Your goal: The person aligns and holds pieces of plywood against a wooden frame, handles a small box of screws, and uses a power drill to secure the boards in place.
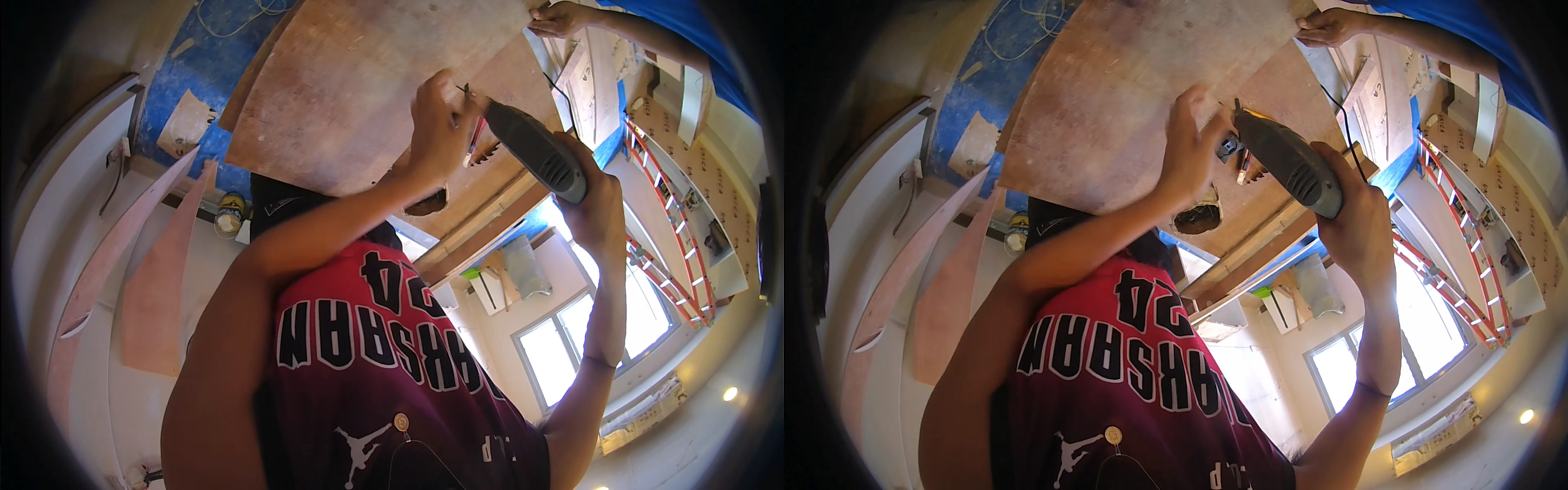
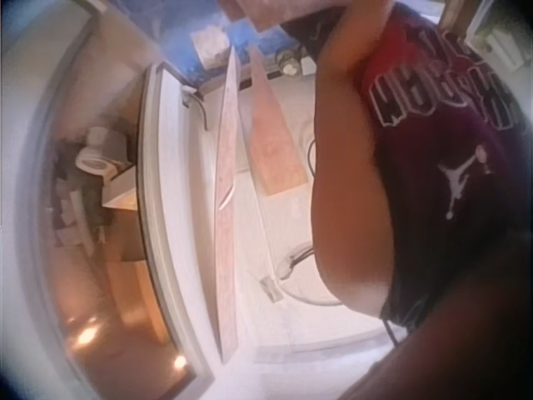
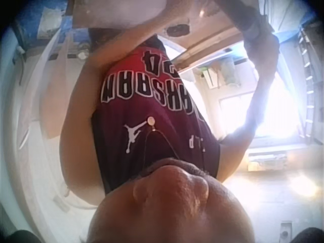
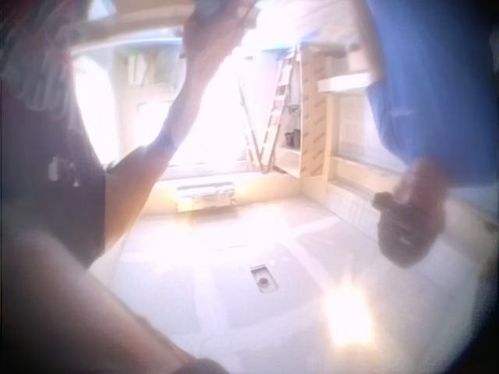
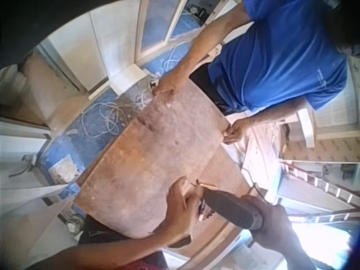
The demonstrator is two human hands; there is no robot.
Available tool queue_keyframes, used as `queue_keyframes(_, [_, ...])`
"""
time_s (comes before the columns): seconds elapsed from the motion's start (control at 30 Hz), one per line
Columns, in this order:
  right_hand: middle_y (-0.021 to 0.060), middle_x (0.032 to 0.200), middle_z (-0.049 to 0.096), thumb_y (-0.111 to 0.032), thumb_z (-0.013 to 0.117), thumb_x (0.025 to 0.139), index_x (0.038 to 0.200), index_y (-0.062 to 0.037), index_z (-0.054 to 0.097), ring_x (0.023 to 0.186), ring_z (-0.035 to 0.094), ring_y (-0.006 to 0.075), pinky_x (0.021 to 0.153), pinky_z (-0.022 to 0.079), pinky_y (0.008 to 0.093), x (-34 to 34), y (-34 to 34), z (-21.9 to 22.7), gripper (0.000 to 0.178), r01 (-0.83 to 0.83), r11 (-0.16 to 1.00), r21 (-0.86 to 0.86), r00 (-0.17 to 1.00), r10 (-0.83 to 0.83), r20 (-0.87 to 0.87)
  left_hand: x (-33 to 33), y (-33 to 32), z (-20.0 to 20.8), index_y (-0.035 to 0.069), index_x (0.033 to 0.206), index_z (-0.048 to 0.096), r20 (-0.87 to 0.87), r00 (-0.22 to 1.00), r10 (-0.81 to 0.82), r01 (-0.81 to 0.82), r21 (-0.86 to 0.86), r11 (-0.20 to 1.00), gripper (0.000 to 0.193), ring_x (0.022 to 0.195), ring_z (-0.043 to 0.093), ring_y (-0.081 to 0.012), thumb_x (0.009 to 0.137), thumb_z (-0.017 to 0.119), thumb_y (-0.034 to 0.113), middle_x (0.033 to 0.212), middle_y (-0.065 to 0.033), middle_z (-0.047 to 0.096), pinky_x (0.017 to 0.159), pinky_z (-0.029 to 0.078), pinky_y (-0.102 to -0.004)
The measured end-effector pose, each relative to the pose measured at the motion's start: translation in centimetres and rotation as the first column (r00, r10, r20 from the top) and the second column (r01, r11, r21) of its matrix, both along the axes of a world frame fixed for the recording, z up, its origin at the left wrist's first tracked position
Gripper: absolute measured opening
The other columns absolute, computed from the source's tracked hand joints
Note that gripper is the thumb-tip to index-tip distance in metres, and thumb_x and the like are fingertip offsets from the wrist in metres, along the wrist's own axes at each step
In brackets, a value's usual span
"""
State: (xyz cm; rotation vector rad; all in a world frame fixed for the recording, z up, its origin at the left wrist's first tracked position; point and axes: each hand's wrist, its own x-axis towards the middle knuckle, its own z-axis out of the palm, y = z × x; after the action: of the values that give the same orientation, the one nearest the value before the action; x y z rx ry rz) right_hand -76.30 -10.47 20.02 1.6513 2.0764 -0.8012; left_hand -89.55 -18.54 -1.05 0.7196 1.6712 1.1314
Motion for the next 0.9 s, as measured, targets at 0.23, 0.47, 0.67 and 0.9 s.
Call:
queue_keyframes(0.23, [0.0273,0.101,0.074,0.007,0.068,0.077,0.142,-0.0051,0.057,0.096,0.073,0.0463,0.080,0.060,0.0503,1.7,0.6,-0.2,0.067,-0.026,0.998,-0.049,0.999,0.028,0.024,1.6,4.1,5.8,0.006,0.122,0.067,-0.114,0.970,-0.215,0.233,0.685,0.690,0.083,0.108,0.071,-0.0359,0.070,0.086,0.067,0.110,-0.0148,0.072,0.102,0.051,-0.0510])
queue_keyframes(0.47, [0.0271,0.097,0.074,0.009,0.064,0.073,0.140,-0.0006,0.056,0.089,0.073,0.0480,0.076,0.060,0.0500,1.5,0.4,-0.4,0.068,-0.055,0.998,-0.042,0.998,0.054,-0.036,2.7,5.1,4.2,0.004,0.095,0.074,-0.118,0.987,-0.113,0.163,0.753,0.638,0.077,0.076,0.076,-0.0293,0.061,0.089,0.071,0.088,-0.0105,0.076,0.074,0.060,-0.0389])
queue_keyframes(0.67, [0.0270,0.092,0.074,0.009,0.066,0.071,0.140,0.0002,0.056,0.084,0.073,0.0479,0.075,0.061,0.0495,0.8,0.4,-0.2,0.071,-0.062,0.997,-0.041,0.997,0.061,-0.040,2.3,5.0,4.0,0.003,0.097,0.074,-0.129,0.987,-0.098,0.162,0.770,0.617,0.079,0.078,0.076,-0.0298,0.060,0.090,0.071,0.089,-0.0106,0.076,0.075,0.061,-0.0396])
queue_keyframes(0.9, [0.0272,0.093,0.074,0.009,0.067,0.071,0.140,-0.0007,0.057,0.082,0.073,0.0473,0.074,0.061,0.0489,0.8,0.3,-0.3,0.071,-0.050,0.997,-0.050,0.998,0.048,-0.042,2.3,4.9,3.8,0.003,0.097,0.074,-0.113,0.988,-0.105,0.154,0.769,0.621,0.077,0.078,0.076,-0.0299,0.059,0.092,0.068,0.090,-0.0108,0.076,0.077,0.061,-0.0400])
